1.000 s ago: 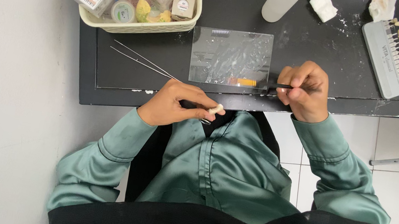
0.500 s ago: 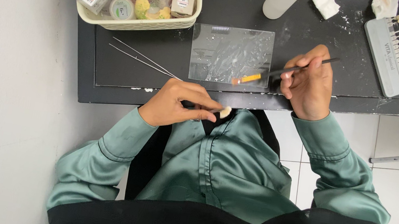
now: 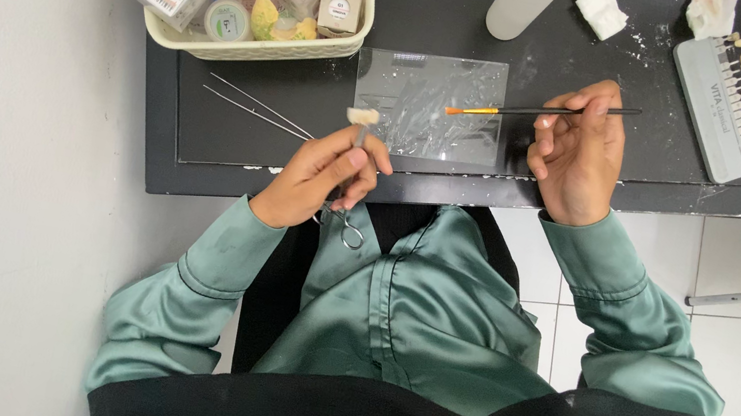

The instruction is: The person holds a denture tooth with forceps in one hand and uses a fine brush to apply and shape ceramic paste on the tooth over a glass slab. They reload the brush with material, add liquid from a squeeze bottle, and continue building up the ceramic layer on the tooth.

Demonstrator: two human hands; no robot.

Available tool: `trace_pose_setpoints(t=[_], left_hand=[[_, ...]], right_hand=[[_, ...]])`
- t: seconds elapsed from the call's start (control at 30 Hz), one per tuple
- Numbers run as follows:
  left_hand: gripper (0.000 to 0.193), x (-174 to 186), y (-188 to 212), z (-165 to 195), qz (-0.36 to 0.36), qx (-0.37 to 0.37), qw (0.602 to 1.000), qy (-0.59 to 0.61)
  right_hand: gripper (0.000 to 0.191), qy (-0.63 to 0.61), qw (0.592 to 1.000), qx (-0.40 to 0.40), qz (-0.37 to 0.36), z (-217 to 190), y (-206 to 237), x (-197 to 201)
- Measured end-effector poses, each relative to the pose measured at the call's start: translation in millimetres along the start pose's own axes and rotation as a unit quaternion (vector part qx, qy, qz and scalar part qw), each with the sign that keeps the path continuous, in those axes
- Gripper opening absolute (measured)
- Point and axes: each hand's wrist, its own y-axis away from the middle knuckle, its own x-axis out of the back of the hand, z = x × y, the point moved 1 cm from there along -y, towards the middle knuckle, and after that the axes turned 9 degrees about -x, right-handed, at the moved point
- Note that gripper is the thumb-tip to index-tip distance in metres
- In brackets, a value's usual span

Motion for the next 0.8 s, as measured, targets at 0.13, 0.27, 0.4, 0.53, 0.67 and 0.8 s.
trace_pose_setpoints(t=[0.13,0.27,0.4,0.53,0.67,0.8], left_hand=[[0.041,4,1,-2,-0.008,-0.019,0.996,0.089],[0.043,9,1,-2,-0.030,-0.004,0.995,0.094],[0.040,11,0,1,-0.030,0.007,0.993,0.116],[0.036,4,-6,9,-0.022,0.018,0.993,0.114],[0.034,-3,-5,26,-0.014,0.109,0.994,0.009],[0.029,-8,-6,39,-0.008,0.168,0.986,-0.009]], right_hand=[[0.026,-0.005,1.000,-0.008,0.008,-1,-1,0],[0.026,-0.005,1.000,-0.013,0.012,-2,-1,0],[0.027,-0.014,1.000,-0.018,0.013,-2,-2,0],[0.027,-0.020,1.000,-0.020,0.012,-1,-3,1],[0.028,-0.016,1.000,-0.015,0.018,1,-3,5],[0.029,-0.012,0.999,-0.012,0.032,5,-3,10]])
